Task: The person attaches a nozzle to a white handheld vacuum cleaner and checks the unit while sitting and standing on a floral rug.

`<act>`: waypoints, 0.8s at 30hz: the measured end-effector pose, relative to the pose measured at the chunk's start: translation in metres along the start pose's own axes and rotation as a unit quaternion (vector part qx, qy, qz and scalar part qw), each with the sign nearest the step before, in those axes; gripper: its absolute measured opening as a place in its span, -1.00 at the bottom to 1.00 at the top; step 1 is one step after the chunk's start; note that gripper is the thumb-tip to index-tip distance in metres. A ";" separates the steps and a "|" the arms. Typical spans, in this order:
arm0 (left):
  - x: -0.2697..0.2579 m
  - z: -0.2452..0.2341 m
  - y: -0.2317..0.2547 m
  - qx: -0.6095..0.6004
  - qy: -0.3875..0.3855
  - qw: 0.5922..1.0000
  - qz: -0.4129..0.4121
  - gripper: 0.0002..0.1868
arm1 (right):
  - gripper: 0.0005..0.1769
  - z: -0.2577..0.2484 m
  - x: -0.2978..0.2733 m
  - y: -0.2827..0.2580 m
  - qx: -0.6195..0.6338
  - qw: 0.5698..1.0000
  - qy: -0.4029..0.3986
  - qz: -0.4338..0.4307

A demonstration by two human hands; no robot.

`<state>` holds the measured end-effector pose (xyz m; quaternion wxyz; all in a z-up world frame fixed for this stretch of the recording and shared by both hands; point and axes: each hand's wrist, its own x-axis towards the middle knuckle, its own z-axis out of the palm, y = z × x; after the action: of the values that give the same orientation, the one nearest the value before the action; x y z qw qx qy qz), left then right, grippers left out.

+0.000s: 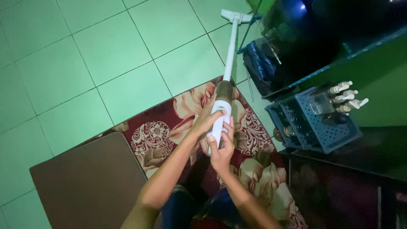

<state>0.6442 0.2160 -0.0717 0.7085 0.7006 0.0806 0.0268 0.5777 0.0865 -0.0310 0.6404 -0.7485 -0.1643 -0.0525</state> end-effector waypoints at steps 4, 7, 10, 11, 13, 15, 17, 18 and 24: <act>0.014 -0.003 -0.015 0.053 0.009 0.998 0.038 -0.07 | -0.79 0.006 0.007 0.004 0.004 1.000 0.014 0.008; 0.016 -0.009 0.001 -0.011 -0.021 0.999 -0.041 -0.06 | -0.78 0.012 0.010 0.005 0.007 1.000 0.009 0.021; 0.021 -0.015 0.017 -0.047 -0.038 0.997 -0.050 -0.09 | -0.76 0.020 0.015 0.009 0.000 1.000 0.002 0.027; 0.024 -0.017 0.019 -0.034 -0.037 0.998 -0.045 -0.11 | -0.75 0.022 0.016 0.010 0.000 1.000 0.003 0.028; 0.029 -0.021 0.020 -0.007 -0.034 0.999 -0.036 -0.16 | -0.74 0.028 0.018 0.013 0.002 0.999 0.006 0.032; 0.034 -0.026 0.018 -0.011 -0.040 0.998 -0.056 -0.22 | -0.73 0.035 0.022 0.016 0.004 0.999 0.014 0.032; 0.038 -0.027 0.016 -0.012 -0.040 0.996 -0.078 -0.25 | -0.71 0.040 0.024 0.018 0.002 0.999 0.016 0.043; 0.040 -0.028 0.015 -0.011 -0.037 0.995 -0.088 -0.26 | -0.70 0.042 0.025 0.019 0.001 0.999 0.018 0.049; 0.044 -0.035 0.014 0.028 -0.022 0.999 -0.032 -0.33 | -0.70 0.052 0.027 0.028 0.004 0.999 0.033 0.038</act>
<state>0.6832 0.2576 -0.0615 0.6907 0.7176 0.0878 -0.0134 0.6051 0.1383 -0.0581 0.6500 -0.7493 -0.1152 -0.0520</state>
